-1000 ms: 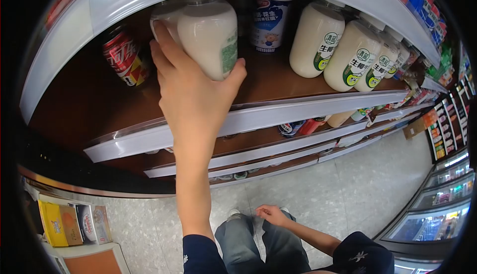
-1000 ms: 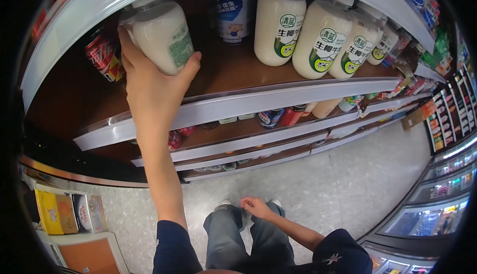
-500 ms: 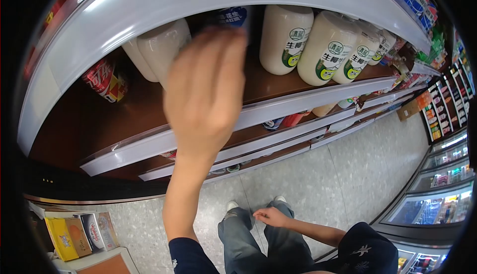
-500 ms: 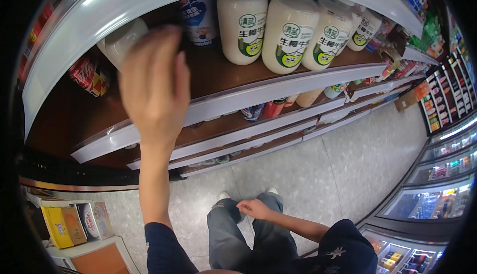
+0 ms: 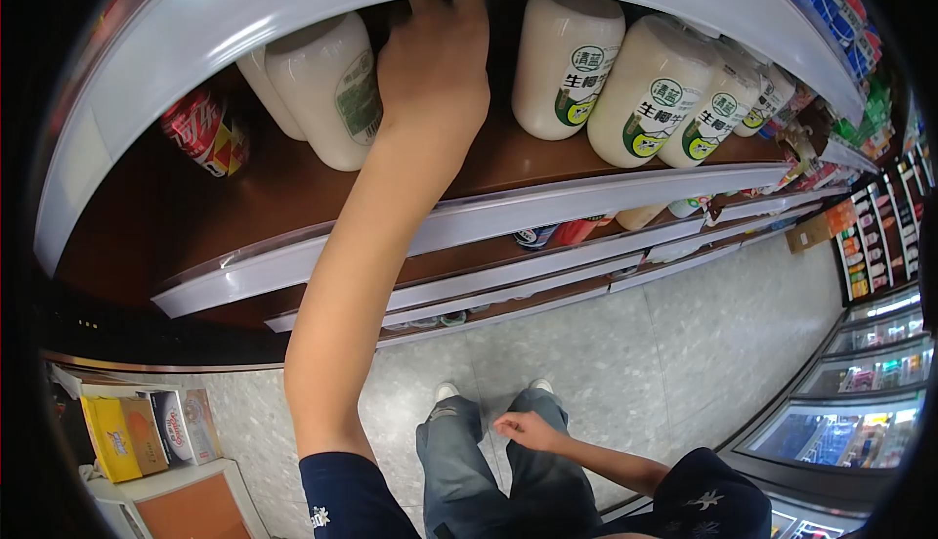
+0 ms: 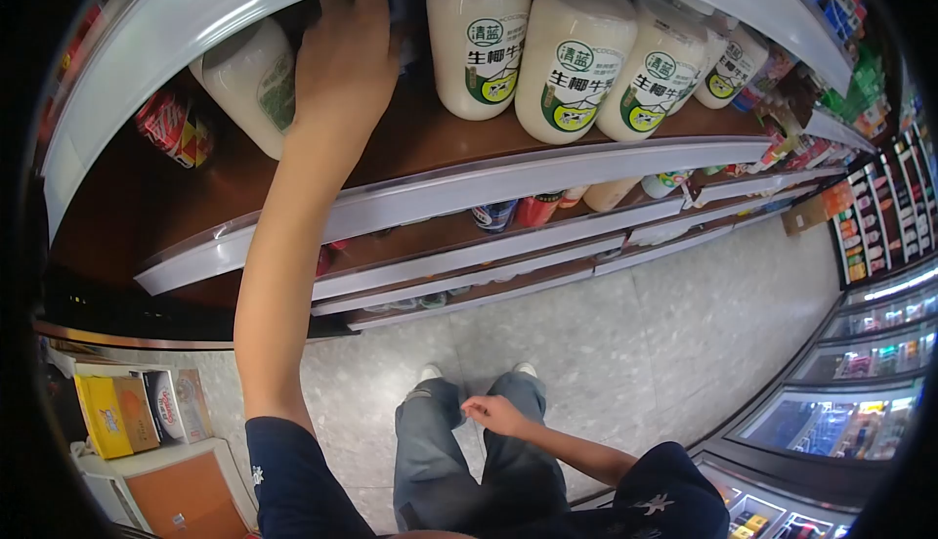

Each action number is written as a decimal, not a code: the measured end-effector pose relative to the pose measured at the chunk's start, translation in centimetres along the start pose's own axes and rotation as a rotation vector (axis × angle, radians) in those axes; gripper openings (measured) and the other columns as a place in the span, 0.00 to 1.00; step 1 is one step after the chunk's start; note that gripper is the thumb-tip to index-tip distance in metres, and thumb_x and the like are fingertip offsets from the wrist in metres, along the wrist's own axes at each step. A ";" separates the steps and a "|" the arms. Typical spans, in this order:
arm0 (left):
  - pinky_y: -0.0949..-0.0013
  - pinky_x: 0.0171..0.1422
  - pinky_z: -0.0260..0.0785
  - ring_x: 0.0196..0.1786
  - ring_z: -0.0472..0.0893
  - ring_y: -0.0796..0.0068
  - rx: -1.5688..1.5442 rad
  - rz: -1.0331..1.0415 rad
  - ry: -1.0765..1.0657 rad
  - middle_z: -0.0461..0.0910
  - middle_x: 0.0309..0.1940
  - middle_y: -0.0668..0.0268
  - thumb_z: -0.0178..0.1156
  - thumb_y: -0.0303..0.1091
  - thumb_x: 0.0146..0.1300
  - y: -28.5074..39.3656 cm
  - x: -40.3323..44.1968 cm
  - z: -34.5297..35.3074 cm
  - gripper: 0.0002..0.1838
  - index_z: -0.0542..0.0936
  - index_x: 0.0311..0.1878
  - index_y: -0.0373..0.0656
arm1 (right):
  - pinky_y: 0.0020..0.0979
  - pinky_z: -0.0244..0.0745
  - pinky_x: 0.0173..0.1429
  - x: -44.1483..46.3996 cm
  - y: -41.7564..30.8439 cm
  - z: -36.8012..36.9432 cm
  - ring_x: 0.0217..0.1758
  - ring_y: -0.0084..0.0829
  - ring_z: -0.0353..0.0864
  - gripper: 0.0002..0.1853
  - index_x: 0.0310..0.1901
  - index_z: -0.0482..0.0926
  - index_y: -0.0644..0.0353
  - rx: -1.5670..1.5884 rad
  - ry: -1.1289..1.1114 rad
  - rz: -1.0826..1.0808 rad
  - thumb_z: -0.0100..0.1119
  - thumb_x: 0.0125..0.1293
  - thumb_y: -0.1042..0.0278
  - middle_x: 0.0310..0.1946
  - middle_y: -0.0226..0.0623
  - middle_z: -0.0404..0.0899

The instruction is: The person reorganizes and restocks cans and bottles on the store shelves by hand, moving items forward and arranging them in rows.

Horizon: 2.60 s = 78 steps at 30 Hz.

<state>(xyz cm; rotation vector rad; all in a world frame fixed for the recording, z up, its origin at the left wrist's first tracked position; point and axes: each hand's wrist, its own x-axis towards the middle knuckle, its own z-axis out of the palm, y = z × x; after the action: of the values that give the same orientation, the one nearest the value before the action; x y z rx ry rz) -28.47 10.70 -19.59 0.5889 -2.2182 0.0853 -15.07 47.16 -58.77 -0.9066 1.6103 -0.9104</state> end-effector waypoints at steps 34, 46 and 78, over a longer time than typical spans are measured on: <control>0.53 0.53 0.71 0.46 0.80 0.47 -0.236 0.244 0.075 0.81 0.37 0.49 0.57 0.32 0.63 -0.5 1.9 1.1 0.12 0.79 0.44 0.32 | 0.33 0.79 0.46 -0.9 1.9 1.9 0.42 0.36 0.87 0.11 0.50 0.79 0.58 0.028 -0.172 -0.018 0.58 0.69 0.66 0.38 0.38 0.86; 0.56 0.57 0.75 0.55 0.78 0.47 -0.472 0.156 0.336 0.74 0.55 0.46 0.78 0.26 0.44 0.1 -7.9 -6.1 0.38 0.68 0.59 0.44 | 0.33 0.79 0.48 -0.8 -1.5 0.7 0.43 0.37 0.86 0.11 0.49 0.80 0.58 -0.044 -0.191 -0.086 0.56 0.71 0.64 0.41 0.38 0.86; 0.54 0.45 0.81 0.43 0.84 0.59 -2.297 -1.436 0.089 0.79 0.47 0.49 0.44 0.64 0.63 -6.3 -30.2 -25.3 0.42 0.64 0.68 0.36 | 0.49 0.74 0.50 19.0 -48.4 -26.5 0.45 0.52 0.79 0.10 0.42 0.81 0.60 -1.122 1.124 -0.319 0.57 0.61 0.69 0.41 0.48 0.81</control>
<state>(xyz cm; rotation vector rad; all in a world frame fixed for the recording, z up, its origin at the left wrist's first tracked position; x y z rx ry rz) 8.92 23.05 -26.03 0.4333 -0.2157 -2.4272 -38.89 12.58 -18.18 -1.5631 3.1629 -0.6934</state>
